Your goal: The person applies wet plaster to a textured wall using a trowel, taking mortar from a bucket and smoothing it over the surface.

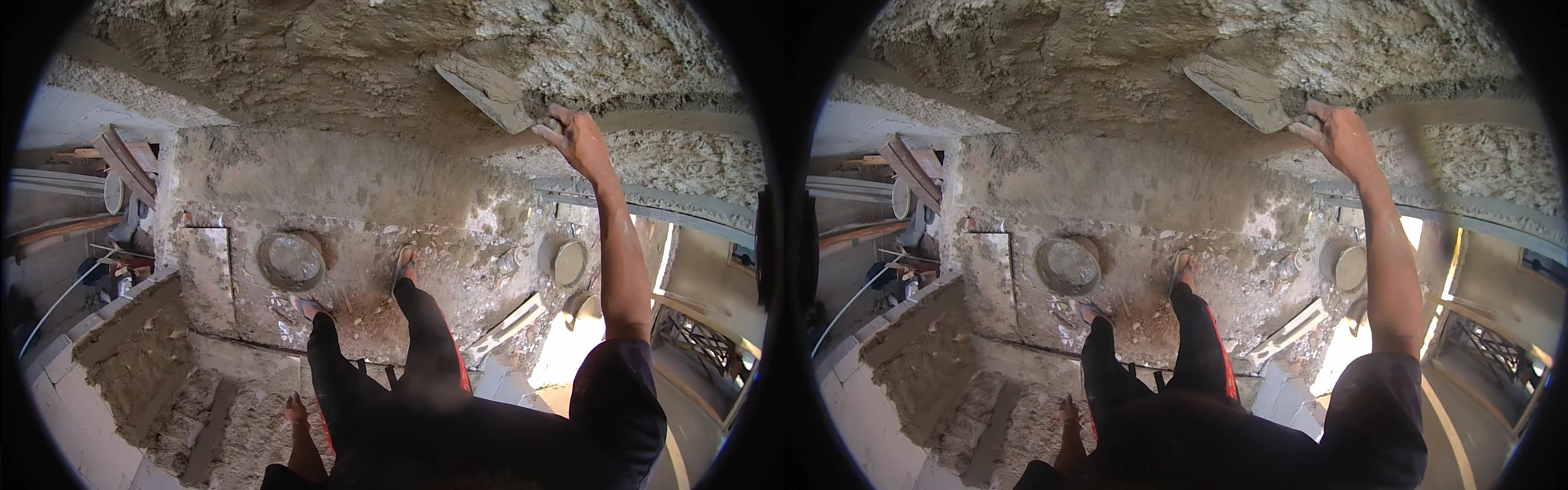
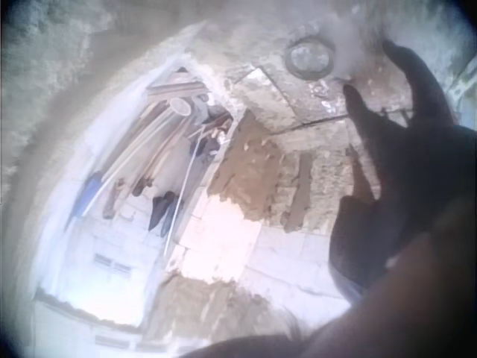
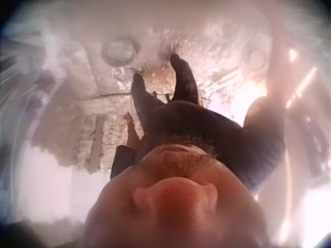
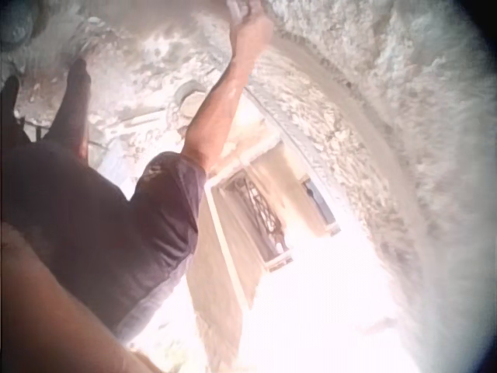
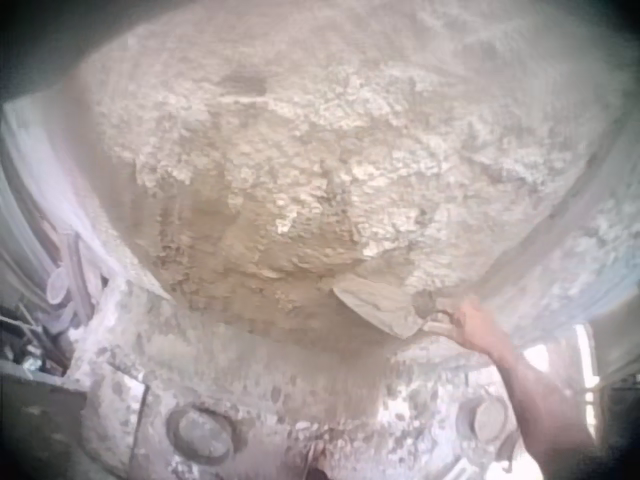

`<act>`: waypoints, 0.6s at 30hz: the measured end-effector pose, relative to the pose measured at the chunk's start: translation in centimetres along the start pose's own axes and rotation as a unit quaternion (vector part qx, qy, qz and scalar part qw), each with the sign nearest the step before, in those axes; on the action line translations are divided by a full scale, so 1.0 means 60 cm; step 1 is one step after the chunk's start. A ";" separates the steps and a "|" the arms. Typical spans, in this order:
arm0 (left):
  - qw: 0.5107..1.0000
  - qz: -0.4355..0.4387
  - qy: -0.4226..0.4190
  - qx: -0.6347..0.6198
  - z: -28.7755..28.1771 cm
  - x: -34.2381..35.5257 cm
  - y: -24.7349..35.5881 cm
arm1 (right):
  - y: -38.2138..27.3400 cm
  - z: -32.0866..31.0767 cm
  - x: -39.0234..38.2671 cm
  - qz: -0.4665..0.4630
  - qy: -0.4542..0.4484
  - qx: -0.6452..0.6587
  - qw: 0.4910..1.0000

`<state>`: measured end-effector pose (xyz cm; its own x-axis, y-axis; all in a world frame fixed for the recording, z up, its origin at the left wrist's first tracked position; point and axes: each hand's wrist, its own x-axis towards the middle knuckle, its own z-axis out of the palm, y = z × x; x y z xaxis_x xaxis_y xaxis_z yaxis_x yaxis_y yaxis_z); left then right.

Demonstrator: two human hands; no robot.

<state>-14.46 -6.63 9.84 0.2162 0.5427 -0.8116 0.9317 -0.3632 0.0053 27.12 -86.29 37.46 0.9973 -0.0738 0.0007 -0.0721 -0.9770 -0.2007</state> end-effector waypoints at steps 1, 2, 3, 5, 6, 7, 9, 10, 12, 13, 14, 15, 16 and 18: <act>0.998 0.028 -0.008 0.055 0.008 0.016 -0.010 | 0.005 -0.038 -0.015 0.010 0.001 -0.019 1.000; 0.993 0.037 -0.031 0.109 0.052 -0.037 0.039 | -0.011 -0.067 -0.017 0.002 0.006 -0.045 0.999; 0.986 0.096 0.038 0.129 0.073 -0.021 0.014 | 0.005 -0.094 -0.036 0.024 0.000 -0.058 0.998; 0.993 0.100 -0.030 0.050 0.108 -0.038 0.050 | -0.003 -0.127 -0.071 0.001 0.037 -0.118 0.992; 0.993 0.102 -0.065 0.010 0.128 -0.047 0.073 | -0.010 -0.142 -0.088 -0.012 0.056 -0.149 0.987; 0.993 0.103 -0.054 0.026 0.138 -0.059 0.093 | -0.015 -0.149 -0.110 -0.021 0.046 -0.131 0.990; 0.992 0.108 -0.031 0.060 0.145 -0.085 0.142 | -0.039 -0.167 -0.152 -0.041 0.020 -0.085 0.995; 0.995 0.092 -0.028 0.028 0.148 -0.095 0.159 | -0.057 -0.176 -0.170 -0.052 -0.002 -0.056 0.997; 0.998 0.055 -0.015 -0.033 0.148 -0.120 0.189 | -0.074 -0.175 -0.204 -0.095 -0.053 0.010 0.994; 0.999 0.030 -0.020 -0.030 0.142 -0.191 0.248 | -0.081 -0.168 -0.210 -0.122 -0.089 0.049 0.987; 0.999 0.050 -0.007 -0.019 0.139 -0.168 0.232 | -0.082 -0.169 -0.217 -0.135 -0.126 0.094 0.978; 0.998 0.068 0.011 -0.010 0.139 -0.122 0.198 | -0.074 -0.165 -0.221 -0.151 -0.160 0.142 0.965; 0.996 0.090 0.029 -0.001 0.135 -0.092 0.182 | -0.058 -0.157 -0.215 -0.144 -0.220 0.190 0.946; 0.994 0.099 0.028 0.029 0.138 -0.096 0.191 | -0.020 -0.138 -0.171 -0.136 -0.338 0.272 0.891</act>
<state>-7.47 -20.20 9.74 0.4117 0.4973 -0.7636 0.8513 -0.5090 0.1275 16.87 -86.04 45.82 0.7721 0.4674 -0.4307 0.0087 -0.6854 -0.7281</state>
